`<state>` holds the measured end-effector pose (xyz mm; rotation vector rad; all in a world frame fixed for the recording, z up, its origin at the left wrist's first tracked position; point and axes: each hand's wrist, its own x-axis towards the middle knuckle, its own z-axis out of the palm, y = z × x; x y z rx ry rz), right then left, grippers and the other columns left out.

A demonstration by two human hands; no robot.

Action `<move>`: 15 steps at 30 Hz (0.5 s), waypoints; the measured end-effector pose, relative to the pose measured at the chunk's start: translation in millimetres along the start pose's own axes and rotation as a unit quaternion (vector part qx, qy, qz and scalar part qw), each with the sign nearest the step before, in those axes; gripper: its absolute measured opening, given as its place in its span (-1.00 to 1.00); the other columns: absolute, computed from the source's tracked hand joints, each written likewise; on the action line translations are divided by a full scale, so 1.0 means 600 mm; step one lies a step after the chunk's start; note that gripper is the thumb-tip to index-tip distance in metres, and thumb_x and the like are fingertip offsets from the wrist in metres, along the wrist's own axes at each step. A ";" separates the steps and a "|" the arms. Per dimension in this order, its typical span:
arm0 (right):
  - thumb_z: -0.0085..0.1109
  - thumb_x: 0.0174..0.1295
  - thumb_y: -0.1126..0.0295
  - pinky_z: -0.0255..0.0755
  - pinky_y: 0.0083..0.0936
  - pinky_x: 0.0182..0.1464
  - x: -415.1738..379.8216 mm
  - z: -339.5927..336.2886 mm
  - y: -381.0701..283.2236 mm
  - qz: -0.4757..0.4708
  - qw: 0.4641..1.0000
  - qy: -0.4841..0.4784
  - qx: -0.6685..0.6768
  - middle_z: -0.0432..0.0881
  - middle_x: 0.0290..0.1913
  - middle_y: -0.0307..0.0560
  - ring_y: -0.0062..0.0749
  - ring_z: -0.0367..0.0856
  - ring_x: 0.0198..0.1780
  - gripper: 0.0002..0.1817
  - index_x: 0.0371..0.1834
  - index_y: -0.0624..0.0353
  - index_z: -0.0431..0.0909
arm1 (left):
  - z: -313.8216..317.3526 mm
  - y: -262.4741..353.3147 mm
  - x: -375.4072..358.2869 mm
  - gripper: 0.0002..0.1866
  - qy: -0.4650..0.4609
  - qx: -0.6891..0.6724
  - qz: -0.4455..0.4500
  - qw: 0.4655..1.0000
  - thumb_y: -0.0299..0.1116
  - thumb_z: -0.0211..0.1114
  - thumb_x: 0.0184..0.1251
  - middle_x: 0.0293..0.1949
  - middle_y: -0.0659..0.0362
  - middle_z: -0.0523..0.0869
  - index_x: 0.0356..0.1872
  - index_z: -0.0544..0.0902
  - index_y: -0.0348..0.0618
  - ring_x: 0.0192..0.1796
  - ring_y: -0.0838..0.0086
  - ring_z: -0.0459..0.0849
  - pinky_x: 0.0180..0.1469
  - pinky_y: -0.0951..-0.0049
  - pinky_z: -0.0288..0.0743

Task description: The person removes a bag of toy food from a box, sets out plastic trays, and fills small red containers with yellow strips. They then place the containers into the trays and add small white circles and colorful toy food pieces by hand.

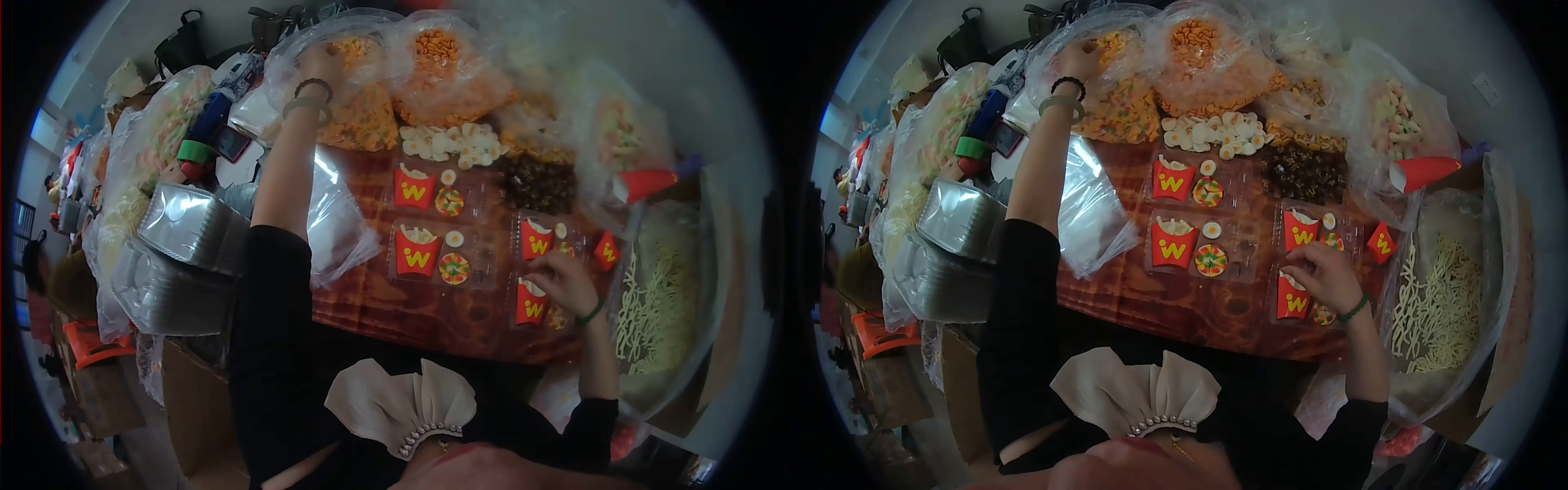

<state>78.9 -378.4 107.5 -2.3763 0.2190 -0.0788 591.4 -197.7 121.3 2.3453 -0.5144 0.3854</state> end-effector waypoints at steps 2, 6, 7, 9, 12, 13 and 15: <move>0.29 0.05 0.43 0.41 -0.59 -0.40 0.011 -0.002 -0.001 -0.009 1.000 -0.002 -0.003 0.53 -0.44 -0.14 -0.52 0.53 -0.45 -0.83 -0.31 0.23 0.55 | -0.009 0.003 -0.006 -0.71 0.021 -0.067 -0.005 0.998 -0.21 0.35 0.04 -0.33 0.05 0.72 -0.25 0.70 -0.15 -0.23 0.28 0.69 -0.09 0.31 0.52; 0.28 0.07 0.43 0.42 -0.61 -0.38 0.041 0.000 0.003 -0.051 0.999 0.015 -0.004 0.56 -0.41 -0.13 -0.54 0.54 -0.43 -0.83 -0.29 0.23 0.55 | -0.045 0.037 -0.035 -0.72 0.003 -0.238 -0.019 0.971 -0.28 0.33 0.16 -0.34 0.14 0.70 -0.21 0.64 -0.27 -0.27 0.49 0.67 -0.20 0.53 0.55; 0.27 0.09 0.42 0.41 -0.62 -0.38 0.050 -0.001 0.003 -0.088 0.995 0.050 -0.023 0.57 -0.39 -0.15 -0.57 0.53 -0.43 -0.83 -0.27 0.23 0.56 | -0.056 0.056 -0.051 -0.72 0.000 -0.240 -0.016 0.971 -0.28 0.33 0.16 -0.34 0.14 0.70 -0.21 0.64 -0.27 -0.27 0.49 0.67 -0.20 0.53 0.55; 0.26 0.11 0.42 0.42 -0.63 -0.36 0.077 -0.006 0.003 -0.069 0.995 0.063 0.030 0.58 -0.37 -0.19 -0.61 0.53 -0.41 -0.82 -0.24 0.22 0.56 | -0.071 0.096 -0.100 -0.78 -0.094 -0.562 -0.036 0.821 -0.38 0.27 0.23 -0.30 0.19 0.66 -0.14 0.57 -0.24 -0.27 0.52 0.66 -0.23 0.59 0.56; 0.23 0.16 0.39 0.42 -0.69 -0.31 0.121 -0.010 -0.035 -0.072 0.954 0.161 0.242 0.59 -0.34 -0.31 -0.72 0.51 -0.35 -0.77 -0.14 0.21 0.56 | -0.064 0.180 -0.213 -0.80 -0.202 -0.632 -0.031 0.747 -0.44 0.21 0.28 -0.27 0.22 0.63 -0.11 0.51 -0.24 -0.28 0.53 0.64 -0.24 0.59 0.57; 0.23 0.17 0.39 0.42 -0.72 -0.30 0.128 -0.020 -0.055 -0.046 0.946 0.155 0.280 0.59 -0.33 -0.31 -0.73 0.51 -0.34 -0.76 -0.12 0.21 0.56 | -0.059 0.208 -0.261 -0.80 -0.225 -0.635 -0.034 0.738 -0.44 0.21 0.28 -0.27 0.22 0.63 -0.11 0.51 -0.24 -0.28 0.53 0.64 -0.24 0.59 0.57; 0.22 0.18 0.39 0.42 -0.76 -0.30 0.135 -0.029 -0.082 -0.035 0.937 0.160 0.309 0.60 -0.31 -0.30 -0.74 0.52 -0.34 -0.76 -0.11 0.21 0.55 | -0.045 0.255 -0.352 -0.82 -0.334 -0.636 -0.063 0.693 -0.47 0.20 0.28 -0.28 0.19 0.64 -0.13 0.52 -0.29 -0.30 0.57 0.63 -0.27 0.64 0.54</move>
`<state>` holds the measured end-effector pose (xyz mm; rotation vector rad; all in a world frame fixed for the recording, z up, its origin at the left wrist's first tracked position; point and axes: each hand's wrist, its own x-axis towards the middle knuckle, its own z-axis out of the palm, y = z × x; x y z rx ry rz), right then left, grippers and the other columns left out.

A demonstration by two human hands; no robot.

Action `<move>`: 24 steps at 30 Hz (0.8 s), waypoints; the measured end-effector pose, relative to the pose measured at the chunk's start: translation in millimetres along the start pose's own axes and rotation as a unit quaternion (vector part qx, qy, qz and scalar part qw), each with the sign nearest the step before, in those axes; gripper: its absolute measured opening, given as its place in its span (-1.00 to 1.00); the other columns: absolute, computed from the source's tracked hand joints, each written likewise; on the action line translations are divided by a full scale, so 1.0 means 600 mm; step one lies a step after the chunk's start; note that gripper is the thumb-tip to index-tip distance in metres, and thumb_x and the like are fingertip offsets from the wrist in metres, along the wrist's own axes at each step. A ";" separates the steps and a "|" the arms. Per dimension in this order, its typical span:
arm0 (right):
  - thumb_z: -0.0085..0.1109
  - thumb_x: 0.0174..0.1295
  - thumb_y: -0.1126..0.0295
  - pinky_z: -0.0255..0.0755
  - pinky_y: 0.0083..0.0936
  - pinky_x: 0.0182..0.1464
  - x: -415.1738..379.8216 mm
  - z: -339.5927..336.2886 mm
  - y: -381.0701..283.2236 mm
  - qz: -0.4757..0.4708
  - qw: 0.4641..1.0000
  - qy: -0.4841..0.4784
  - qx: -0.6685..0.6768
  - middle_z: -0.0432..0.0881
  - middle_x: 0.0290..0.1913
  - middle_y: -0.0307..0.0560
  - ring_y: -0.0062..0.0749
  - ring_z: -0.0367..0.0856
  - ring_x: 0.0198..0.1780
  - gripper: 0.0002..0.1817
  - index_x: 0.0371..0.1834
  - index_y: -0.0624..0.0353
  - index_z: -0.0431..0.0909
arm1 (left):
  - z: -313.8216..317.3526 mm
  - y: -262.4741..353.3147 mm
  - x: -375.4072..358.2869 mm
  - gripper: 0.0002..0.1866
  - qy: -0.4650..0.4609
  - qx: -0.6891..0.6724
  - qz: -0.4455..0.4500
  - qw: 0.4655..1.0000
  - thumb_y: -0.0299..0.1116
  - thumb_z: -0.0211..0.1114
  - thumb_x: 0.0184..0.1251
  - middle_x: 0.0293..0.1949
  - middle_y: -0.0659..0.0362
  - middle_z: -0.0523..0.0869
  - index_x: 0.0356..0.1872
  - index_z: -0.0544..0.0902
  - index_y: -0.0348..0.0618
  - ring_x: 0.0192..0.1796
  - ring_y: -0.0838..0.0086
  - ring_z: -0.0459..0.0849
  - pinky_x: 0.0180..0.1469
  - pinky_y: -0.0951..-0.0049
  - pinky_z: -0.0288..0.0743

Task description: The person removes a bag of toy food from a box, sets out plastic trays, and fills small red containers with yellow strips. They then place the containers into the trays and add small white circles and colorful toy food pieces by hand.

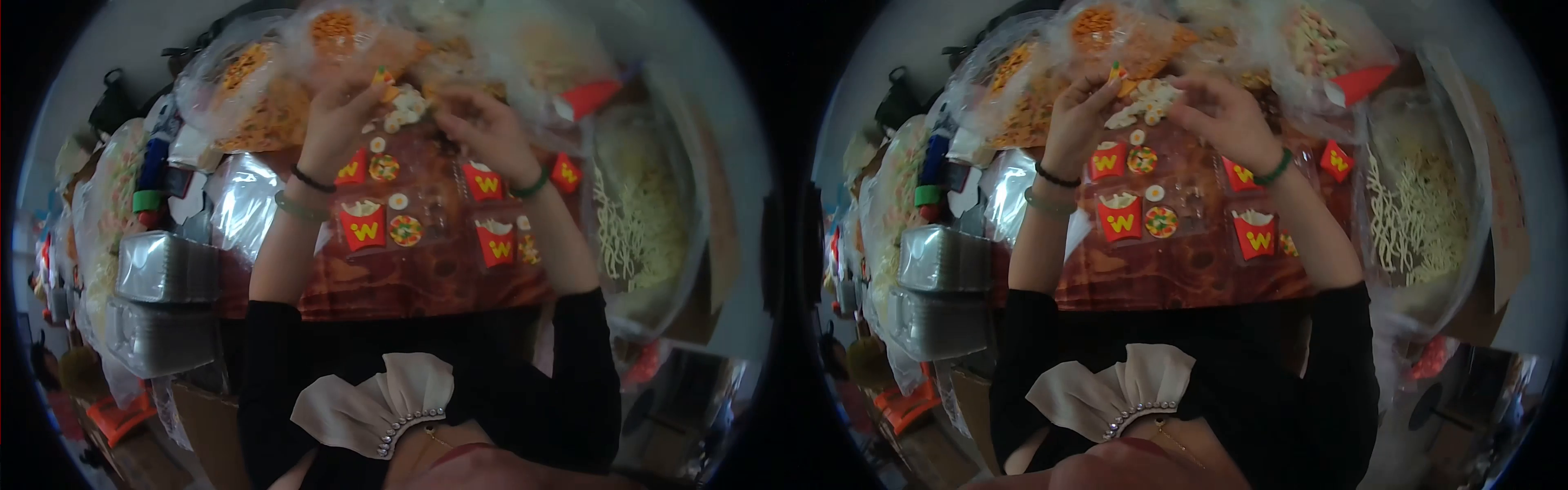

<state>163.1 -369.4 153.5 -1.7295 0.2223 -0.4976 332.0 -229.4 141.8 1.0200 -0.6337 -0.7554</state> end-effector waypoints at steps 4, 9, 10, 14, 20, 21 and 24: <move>0.23 0.17 0.40 0.45 -0.76 -0.30 -0.028 -0.027 0.040 -0.026 1.000 -0.013 0.010 0.60 -0.31 -0.28 -0.73 0.55 -0.33 -0.77 -0.14 0.23 0.54 | 0.076 -0.084 -0.042 -0.74 -0.048 0.074 0.014 0.996 -0.45 0.24 0.24 -0.26 0.16 0.65 -0.09 0.53 -0.35 -0.29 0.59 0.61 -0.29 0.67 0.48; 0.24 0.16 0.41 0.46 -0.75 -0.30 -0.113 -0.111 0.070 -0.064 0.995 0.065 0.031 0.60 -0.33 -0.27 -0.70 0.56 -0.34 -0.85 -0.29 0.23 0.52 | 0.139 -0.130 -0.070 -0.70 -0.095 0.053 -0.088 0.990 -0.45 0.24 0.24 -0.25 0.14 0.67 -0.03 0.50 -0.37 -0.32 0.59 0.62 -0.30 0.67 0.49; 0.24 0.16 0.41 0.47 -0.75 -0.31 -0.133 -0.144 0.068 -0.069 0.995 0.067 -0.009 0.60 -0.33 -0.27 -0.70 0.56 -0.34 -0.86 -0.33 0.23 0.51 | 0.144 -0.137 -0.075 -0.72 -0.096 0.053 -0.107 0.988 -0.46 0.23 0.26 -0.29 0.18 0.65 -0.03 0.52 -0.32 -0.34 0.63 0.60 -0.33 0.69 0.49; 0.20 0.11 0.47 0.46 -0.73 -0.29 -0.221 -0.228 0.115 0.056 0.991 0.046 -0.115 0.60 -0.33 -0.23 -0.72 0.54 -0.35 -0.88 -0.31 0.22 0.51 | 0.139 -0.157 -0.089 -0.75 -0.087 0.097 -0.168 0.977 -0.45 0.21 0.28 -0.34 0.22 0.65 -0.04 0.54 -0.24 -0.38 0.68 0.59 -0.43 0.73 0.48; 0.18 0.06 0.46 0.48 -0.57 -0.21 -0.293 -0.237 0.154 0.072 0.950 -0.106 -0.285 0.61 -0.33 -0.13 -0.46 0.60 -0.27 -0.83 -0.26 0.23 0.56 | 0.132 -0.188 -0.100 -0.76 -0.090 0.087 -0.186 0.975 -0.44 0.21 0.29 -0.31 0.20 0.67 -0.04 0.54 -0.23 -0.40 0.69 0.60 -0.47 0.73 0.48; 0.18 0.06 0.46 0.48 -0.57 -0.21 -0.300 -0.233 0.164 0.073 0.950 -0.105 -0.283 0.61 -0.33 -0.13 -0.46 0.60 -0.27 -0.83 -0.26 0.23 0.56 | 0.131 -0.190 -0.101 -0.76 -0.091 0.089 -0.187 0.974 -0.44 0.21 0.29 -0.31 0.20 0.67 -0.04 0.54 -0.23 -0.40 0.69 0.60 -0.47 0.73 0.48; 0.19 0.06 0.44 0.48 -0.49 -0.21 -0.311 -0.222 0.175 0.067 0.936 -0.080 -0.335 0.60 -0.31 -0.07 -0.32 0.61 -0.25 -0.85 -0.30 0.23 0.57 | 0.130 -0.191 -0.103 -0.76 -0.084 0.094 -0.191 0.973 -0.45 0.20 0.29 -0.29 0.19 0.67 -0.04 0.54 -0.22 -0.39 0.70 0.60 -0.45 0.74 0.48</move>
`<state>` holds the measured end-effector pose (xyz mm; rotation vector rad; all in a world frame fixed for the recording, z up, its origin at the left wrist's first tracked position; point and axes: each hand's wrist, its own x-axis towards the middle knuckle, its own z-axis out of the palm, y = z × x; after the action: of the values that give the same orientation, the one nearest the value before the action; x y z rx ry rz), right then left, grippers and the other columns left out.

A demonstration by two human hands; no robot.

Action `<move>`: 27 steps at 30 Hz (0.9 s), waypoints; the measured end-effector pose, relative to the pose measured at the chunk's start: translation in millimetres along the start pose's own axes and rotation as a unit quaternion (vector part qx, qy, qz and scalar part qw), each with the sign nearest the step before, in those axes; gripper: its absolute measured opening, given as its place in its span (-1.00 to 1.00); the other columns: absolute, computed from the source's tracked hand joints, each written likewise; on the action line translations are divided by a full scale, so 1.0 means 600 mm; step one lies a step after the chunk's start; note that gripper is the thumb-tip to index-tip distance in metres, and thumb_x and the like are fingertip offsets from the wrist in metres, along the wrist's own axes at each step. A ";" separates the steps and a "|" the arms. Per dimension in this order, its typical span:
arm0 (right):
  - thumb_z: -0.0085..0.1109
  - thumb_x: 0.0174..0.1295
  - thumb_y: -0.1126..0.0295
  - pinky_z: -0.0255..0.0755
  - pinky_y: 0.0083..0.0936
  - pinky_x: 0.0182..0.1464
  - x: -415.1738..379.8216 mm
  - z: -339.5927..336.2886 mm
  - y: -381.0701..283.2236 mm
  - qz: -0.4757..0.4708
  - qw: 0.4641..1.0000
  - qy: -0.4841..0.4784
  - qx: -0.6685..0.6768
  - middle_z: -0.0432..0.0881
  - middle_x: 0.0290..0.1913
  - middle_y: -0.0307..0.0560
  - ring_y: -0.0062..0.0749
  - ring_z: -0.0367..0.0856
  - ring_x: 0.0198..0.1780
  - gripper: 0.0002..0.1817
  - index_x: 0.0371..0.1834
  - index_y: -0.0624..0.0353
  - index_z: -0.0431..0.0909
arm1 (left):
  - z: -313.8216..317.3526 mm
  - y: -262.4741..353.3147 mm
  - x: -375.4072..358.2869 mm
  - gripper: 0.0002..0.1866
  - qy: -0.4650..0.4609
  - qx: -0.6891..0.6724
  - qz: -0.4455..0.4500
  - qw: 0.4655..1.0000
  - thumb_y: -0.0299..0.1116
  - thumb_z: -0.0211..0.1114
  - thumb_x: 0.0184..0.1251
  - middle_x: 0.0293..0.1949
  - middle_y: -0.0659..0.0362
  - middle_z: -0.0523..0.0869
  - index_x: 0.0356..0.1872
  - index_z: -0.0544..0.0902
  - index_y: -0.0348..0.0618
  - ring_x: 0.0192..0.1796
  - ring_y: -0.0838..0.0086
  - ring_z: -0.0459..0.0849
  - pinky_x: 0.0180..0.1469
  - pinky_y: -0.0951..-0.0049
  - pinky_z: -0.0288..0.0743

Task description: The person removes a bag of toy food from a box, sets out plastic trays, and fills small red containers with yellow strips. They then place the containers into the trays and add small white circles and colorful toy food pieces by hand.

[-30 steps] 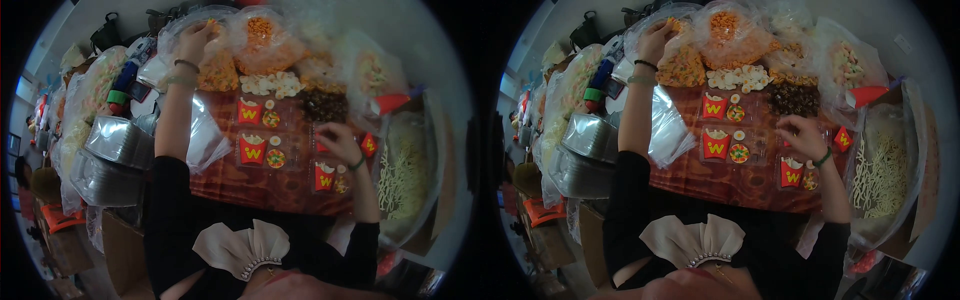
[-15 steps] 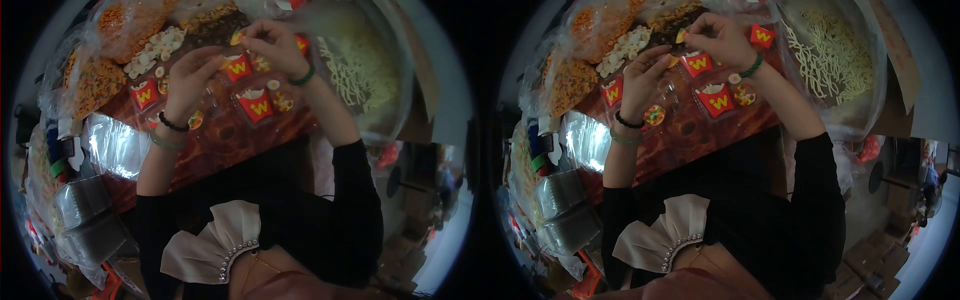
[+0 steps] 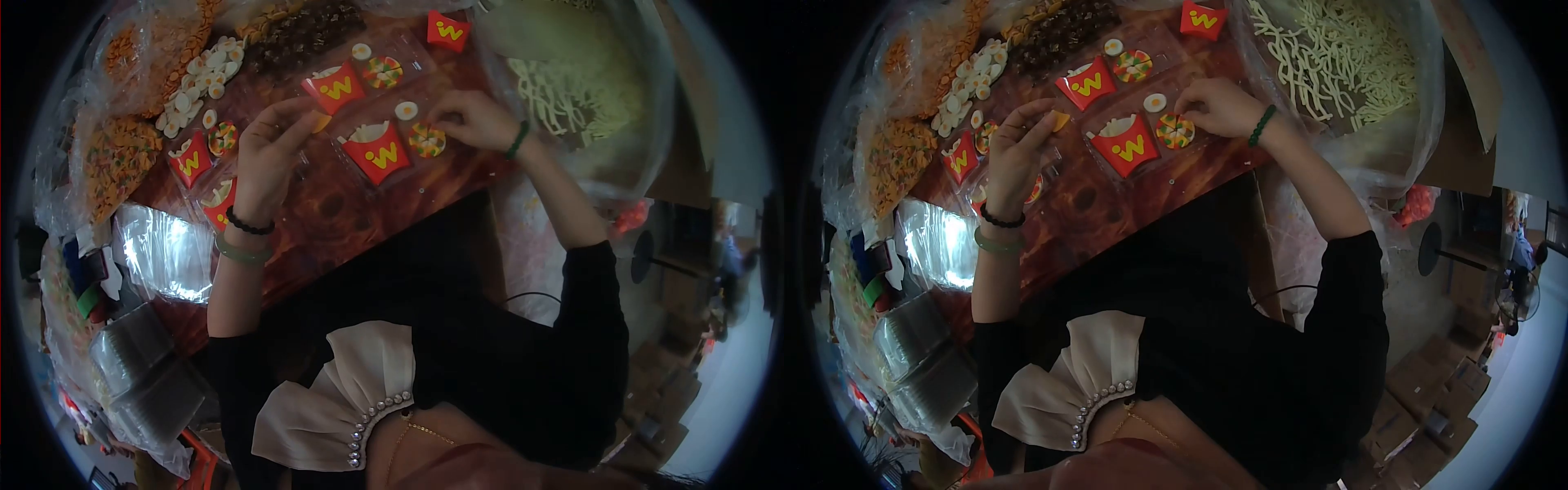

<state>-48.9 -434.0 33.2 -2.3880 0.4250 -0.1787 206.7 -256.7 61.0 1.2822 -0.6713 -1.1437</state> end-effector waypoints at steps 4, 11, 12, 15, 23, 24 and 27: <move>0.19 0.07 0.46 0.44 -0.44 -0.19 -0.005 0.009 0.000 -0.002 0.999 0.048 0.014 0.55 -0.32 -0.05 -0.26 0.56 -0.23 -0.87 -0.31 0.22 0.56 | -0.009 0.007 -0.006 -0.77 0.025 -0.007 -0.005 1.000 -0.46 0.20 0.28 -0.27 0.19 0.66 -0.04 0.54 -0.22 -0.39 0.68 0.60 -0.43 0.72 0.50; 0.24 0.06 0.51 0.44 -0.50 -0.19 -0.007 0.015 -0.035 -0.038 0.992 0.114 -0.039 0.49 -0.29 -0.05 -0.26 0.54 -0.25 -0.83 -0.25 0.21 0.54 | -0.115 0.087 -0.007 -0.79 0.186 0.135 0.269 0.935 -0.48 0.29 0.18 -0.29 0.20 0.68 -0.16 0.61 -0.27 -0.27 0.59 0.63 -0.22 0.61 0.52; 0.24 0.08 0.53 0.44 -0.58 -0.26 -0.007 0.014 -0.054 -0.010 0.992 0.128 0.003 0.51 -0.26 -0.09 -0.40 0.55 -0.29 -0.83 -0.24 0.23 0.54 | -0.152 0.117 -0.008 -0.80 0.233 0.190 0.326 0.896 -0.46 0.31 0.16 -0.31 0.22 0.68 -0.18 0.62 -0.27 -0.27 0.60 0.63 -0.20 0.60 0.51; 0.24 0.08 0.55 0.41 -0.63 -0.30 0.017 0.006 -0.066 -0.040 0.986 0.162 -0.009 0.53 -0.24 -0.12 -0.50 0.53 -0.31 -0.82 -0.23 0.25 0.54 | -0.285 0.226 -0.017 -0.78 0.440 0.380 0.426 0.693 -0.41 0.31 0.17 -0.24 0.12 0.69 -0.16 0.64 -0.23 -0.23 0.61 0.65 -0.19 0.64 0.48; 0.22 0.05 0.58 0.39 -0.63 -0.26 0.098 -0.011 -0.120 -0.079 0.988 0.124 0.046 0.55 -0.25 -0.11 -0.47 0.52 -0.29 -0.77 -0.18 0.26 0.54 | -0.422 0.322 0.080 -0.76 0.424 0.624 0.369 0.542 -0.43 0.14 0.15 -0.17 -0.03 0.65 -0.16 0.65 -0.14 -0.17 0.05 0.62 -0.11 0.20 0.51; 0.22 0.05 0.58 0.39 -0.63 -0.26 0.109 -0.009 -0.123 -0.076 0.988 0.127 0.043 0.55 -0.25 -0.11 -0.47 0.52 -0.29 -0.77 -0.18 0.26 0.54 | -0.397 0.319 0.111 -0.76 0.366 0.618 0.366 0.592 -0.42 0.14 0.15 -0.17 -0.04 0.65 -0.15 0.64 -0.13 -0.17 0.06 0.62 -0.11 0.20 0.51; 0.21 0.04 0.60 0.40 -0.61 -0.26 0.138 -0.003 -0.139 -0.104 0.986 0.110 0.063 0.55 -0.28 -0.11 -0.46 0.52 -0.29 -0.76 -0.18 0.27 0.54 | -0.375 0.300 0.223 -0.74 0.310 0.655 0.285 0.628 -0.41 0.14 0.19 -0.20 -0.09 0.66 -0.10 0.64 -0.09 -0.16 0.07 0.64 -0.09 0.23 0.52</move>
<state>49.6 -405.2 90.7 -2.2919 0.2545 -0.5528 504.1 -312.2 157.5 2.2197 -1.2976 0.6090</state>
